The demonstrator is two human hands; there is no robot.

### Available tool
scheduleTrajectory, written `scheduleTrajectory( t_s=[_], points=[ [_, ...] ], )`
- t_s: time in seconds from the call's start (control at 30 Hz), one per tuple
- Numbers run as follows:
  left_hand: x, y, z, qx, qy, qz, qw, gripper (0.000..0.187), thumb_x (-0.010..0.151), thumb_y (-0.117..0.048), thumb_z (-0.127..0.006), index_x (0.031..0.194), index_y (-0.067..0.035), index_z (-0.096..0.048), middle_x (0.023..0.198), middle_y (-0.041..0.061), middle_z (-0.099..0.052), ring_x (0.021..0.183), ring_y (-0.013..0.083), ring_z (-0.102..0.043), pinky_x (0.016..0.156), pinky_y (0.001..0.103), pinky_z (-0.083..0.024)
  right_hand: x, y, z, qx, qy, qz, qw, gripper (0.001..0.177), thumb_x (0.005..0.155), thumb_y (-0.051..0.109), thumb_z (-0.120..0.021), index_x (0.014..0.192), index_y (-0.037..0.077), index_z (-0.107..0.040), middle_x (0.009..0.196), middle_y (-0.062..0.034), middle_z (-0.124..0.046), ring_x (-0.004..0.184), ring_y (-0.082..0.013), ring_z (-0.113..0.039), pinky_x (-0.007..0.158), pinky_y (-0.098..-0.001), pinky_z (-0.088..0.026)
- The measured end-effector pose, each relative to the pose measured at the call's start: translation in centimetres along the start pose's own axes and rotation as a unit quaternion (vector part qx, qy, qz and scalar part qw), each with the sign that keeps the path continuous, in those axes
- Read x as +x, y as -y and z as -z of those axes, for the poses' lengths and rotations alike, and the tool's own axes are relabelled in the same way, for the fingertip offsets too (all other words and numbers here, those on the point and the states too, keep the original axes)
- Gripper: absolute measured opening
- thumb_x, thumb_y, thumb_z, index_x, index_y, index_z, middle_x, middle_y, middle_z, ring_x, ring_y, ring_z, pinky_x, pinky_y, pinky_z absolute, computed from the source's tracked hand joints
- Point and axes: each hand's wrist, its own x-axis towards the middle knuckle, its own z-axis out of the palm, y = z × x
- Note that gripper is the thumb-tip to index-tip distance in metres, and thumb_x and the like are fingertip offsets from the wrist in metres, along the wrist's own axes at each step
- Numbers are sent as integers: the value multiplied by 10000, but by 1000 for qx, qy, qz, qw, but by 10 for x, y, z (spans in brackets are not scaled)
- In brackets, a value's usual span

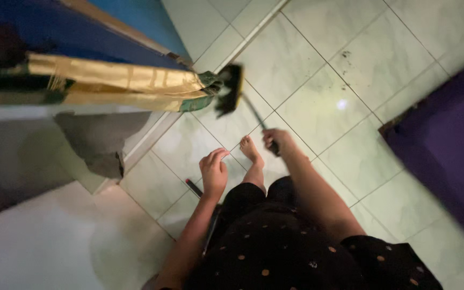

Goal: The person sweeps debris across the floor using a brush with a long handle, moving between a bed, a curtain, and a pet enclosure.

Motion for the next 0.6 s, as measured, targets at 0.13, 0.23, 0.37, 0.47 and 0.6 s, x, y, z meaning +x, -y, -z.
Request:
scheduleTrajectory(
  t_s=[0.13, 0.23, 0.37, 0.47, 0.6],
  points=[
    [35, 0, -5, -21, 27, -23, 999, 352, 853, 40, -578, 1150, -120, -678, 1244, 54, -684, 1134, 278, -625, 1053, 443, -392, -20, 45, 52, 74, -60, 97, 991, 195, 939, 73, -649, 795, 57, -520, 596, -22, -494, 416, -82, -391, 403, -250, -344],
    [57, -8, -10, -42, 41, -43, 997, 353, 849, 42, -578, 1148, -118, -677, 1246, 48, -688, 1134, 273, -624, 1050, 435, -396, -58, 66, 71, 66, -113, 148, 980, 203, 929, 37, -659, 791, 43, -510, 605, -34, -485, 439, -110, -407, 413, -267, -336],
    [68, -13, -16, -52, 54, -69, 995, 361, 844, 49, -573, 1141, -121, -687, 1238, 47, -692, 1132, 266, -627, 1043, 436, -392, -134, 63, 54, -17, -155, 239, 958, 147, 918, 9, -605, 802, -13, -518, 607, -57, -495, 469, -163, -451, 430, -313, -379],
    [71, -15, -22, -48, 73, -70, 994, 361, 860, 50, -563, 1150, -123, -689, 1242, 45, -693, 1132, 268, -623, 1042, 430, -396, -209, 48, 52, -91, -152, 252, 951, 199, 969, 71, -616, 830, -41, -530, 594, -59, -444, 450, -158, -414, 418, -323, -359],
    [82, -18, -31, -52, 97, -77, 991, 363, 844, 44, -571, 1145, -121, -690, 1233, 48, -690, 1134, 270, -621, 1036, 438, -389, -280, 33, 40, -94, -115, 196, 969, 142, 955, 93, -559, 948, -20, -645, 586, 1, -439, 422, -94, -363, 379, -279, -298]
  ],
)
